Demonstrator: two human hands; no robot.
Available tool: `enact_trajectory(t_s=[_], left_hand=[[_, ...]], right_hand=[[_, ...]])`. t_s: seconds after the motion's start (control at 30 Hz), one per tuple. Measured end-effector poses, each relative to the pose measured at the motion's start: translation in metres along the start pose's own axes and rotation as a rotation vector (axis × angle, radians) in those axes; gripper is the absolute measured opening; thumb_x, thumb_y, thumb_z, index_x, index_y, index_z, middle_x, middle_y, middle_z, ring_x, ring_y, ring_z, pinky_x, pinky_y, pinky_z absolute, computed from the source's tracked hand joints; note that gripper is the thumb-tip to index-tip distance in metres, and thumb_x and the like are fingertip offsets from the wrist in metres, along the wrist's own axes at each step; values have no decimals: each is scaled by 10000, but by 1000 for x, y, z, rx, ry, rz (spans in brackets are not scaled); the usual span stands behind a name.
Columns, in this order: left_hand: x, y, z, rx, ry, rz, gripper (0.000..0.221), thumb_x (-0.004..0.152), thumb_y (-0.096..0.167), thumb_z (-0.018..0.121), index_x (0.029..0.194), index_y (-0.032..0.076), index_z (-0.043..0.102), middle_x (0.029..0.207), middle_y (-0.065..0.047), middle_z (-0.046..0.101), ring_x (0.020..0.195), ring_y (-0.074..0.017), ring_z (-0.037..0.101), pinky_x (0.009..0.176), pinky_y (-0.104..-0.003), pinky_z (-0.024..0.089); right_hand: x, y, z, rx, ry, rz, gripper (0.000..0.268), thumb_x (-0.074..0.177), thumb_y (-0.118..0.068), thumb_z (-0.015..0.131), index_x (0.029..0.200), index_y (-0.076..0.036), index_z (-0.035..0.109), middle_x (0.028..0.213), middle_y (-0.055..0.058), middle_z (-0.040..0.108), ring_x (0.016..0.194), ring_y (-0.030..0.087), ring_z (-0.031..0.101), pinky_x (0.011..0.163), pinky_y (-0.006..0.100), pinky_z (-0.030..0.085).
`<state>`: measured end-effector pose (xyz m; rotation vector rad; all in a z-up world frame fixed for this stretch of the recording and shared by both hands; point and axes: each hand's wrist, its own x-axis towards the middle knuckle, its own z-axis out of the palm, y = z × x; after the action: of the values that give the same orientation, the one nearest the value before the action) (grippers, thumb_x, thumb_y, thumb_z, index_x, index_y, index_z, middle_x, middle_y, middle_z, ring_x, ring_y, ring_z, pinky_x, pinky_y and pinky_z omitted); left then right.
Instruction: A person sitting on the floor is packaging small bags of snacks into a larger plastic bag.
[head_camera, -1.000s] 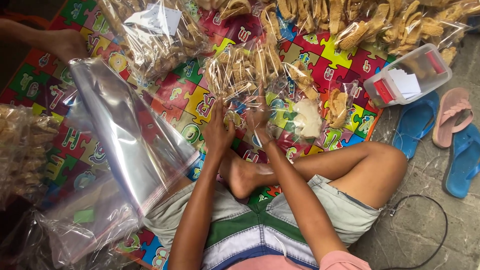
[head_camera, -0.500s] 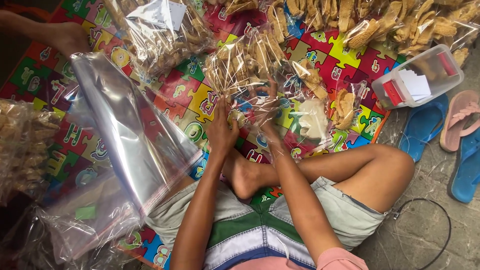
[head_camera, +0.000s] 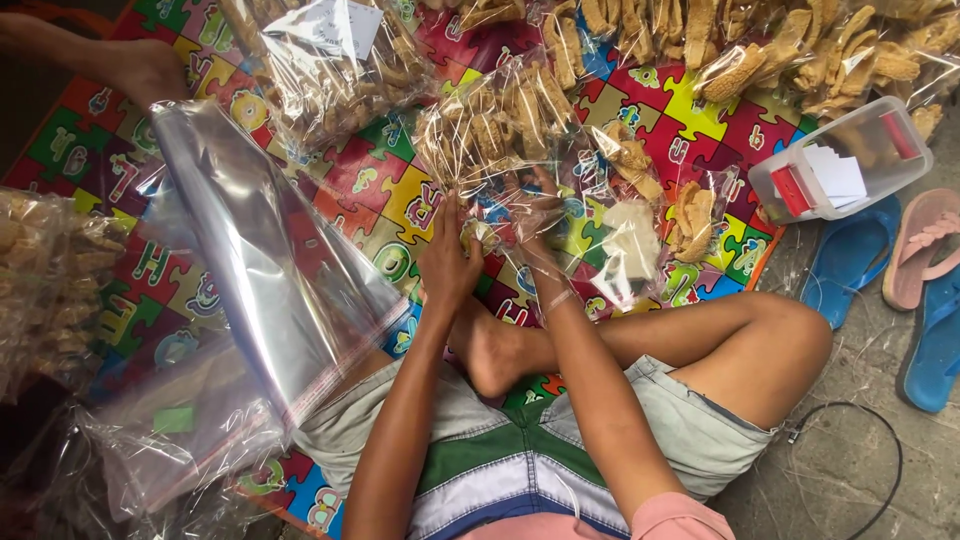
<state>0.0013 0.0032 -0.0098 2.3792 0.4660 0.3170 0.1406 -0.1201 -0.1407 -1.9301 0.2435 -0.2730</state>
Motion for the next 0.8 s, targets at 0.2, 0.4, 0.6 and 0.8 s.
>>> enact_trajectory(t_s=[0.2, 0.4, 0.6, 0.8], left_hand=[[1, -1, 2, 2, 14, 1, 783, 908, 173, 621, 1626, 208, 312, 1501, -172, 514, 741, -386, 725, 639, -453, 573], [2, -2, 4, -9, -13, -12, 767, 904, 184, 627, 1614, 212, 336, 1509, -161, 509, 797, -383, 741, 671, -448, 585], [3, 5, -2, -23, -23, -28, 740, 904, 215, 639, 1593, 228, 370, 1513, -144, 514, 836, -370, 752, 704, -435, 601], [3, 3, 0, -32, -54, -30, 744, 899, 100, 599, 1592, 205, 350, 1506, -160, 521, 906, -431, 739, 755, -478, 607]], right_hand=[[-30, -97, -20, -89, 113, -282, 108, 809, -277, 880, 840, -277, 776, 766, -46, 763, 701, 173, 753, 664, 261, 583], [-17, -93, -41, -183, 40, -415, 159, 921, -43, 616, 889, -190, 669, 857, 61, 766, 856, 312, 756, 779, 387, 586], [-16, -124, -35, -658, 462, -708, 148, 997, -174, 590, 919, -52, 563, 840, 185, 633, 777, 381, 672, 718, 499, 563], [-21, -119, -66, -288, -103, -531, 113, 1006, -173, 665, 1079, -193, 750, 1099, 67, 641, 954, 339, 699, 822, 387, 567]])
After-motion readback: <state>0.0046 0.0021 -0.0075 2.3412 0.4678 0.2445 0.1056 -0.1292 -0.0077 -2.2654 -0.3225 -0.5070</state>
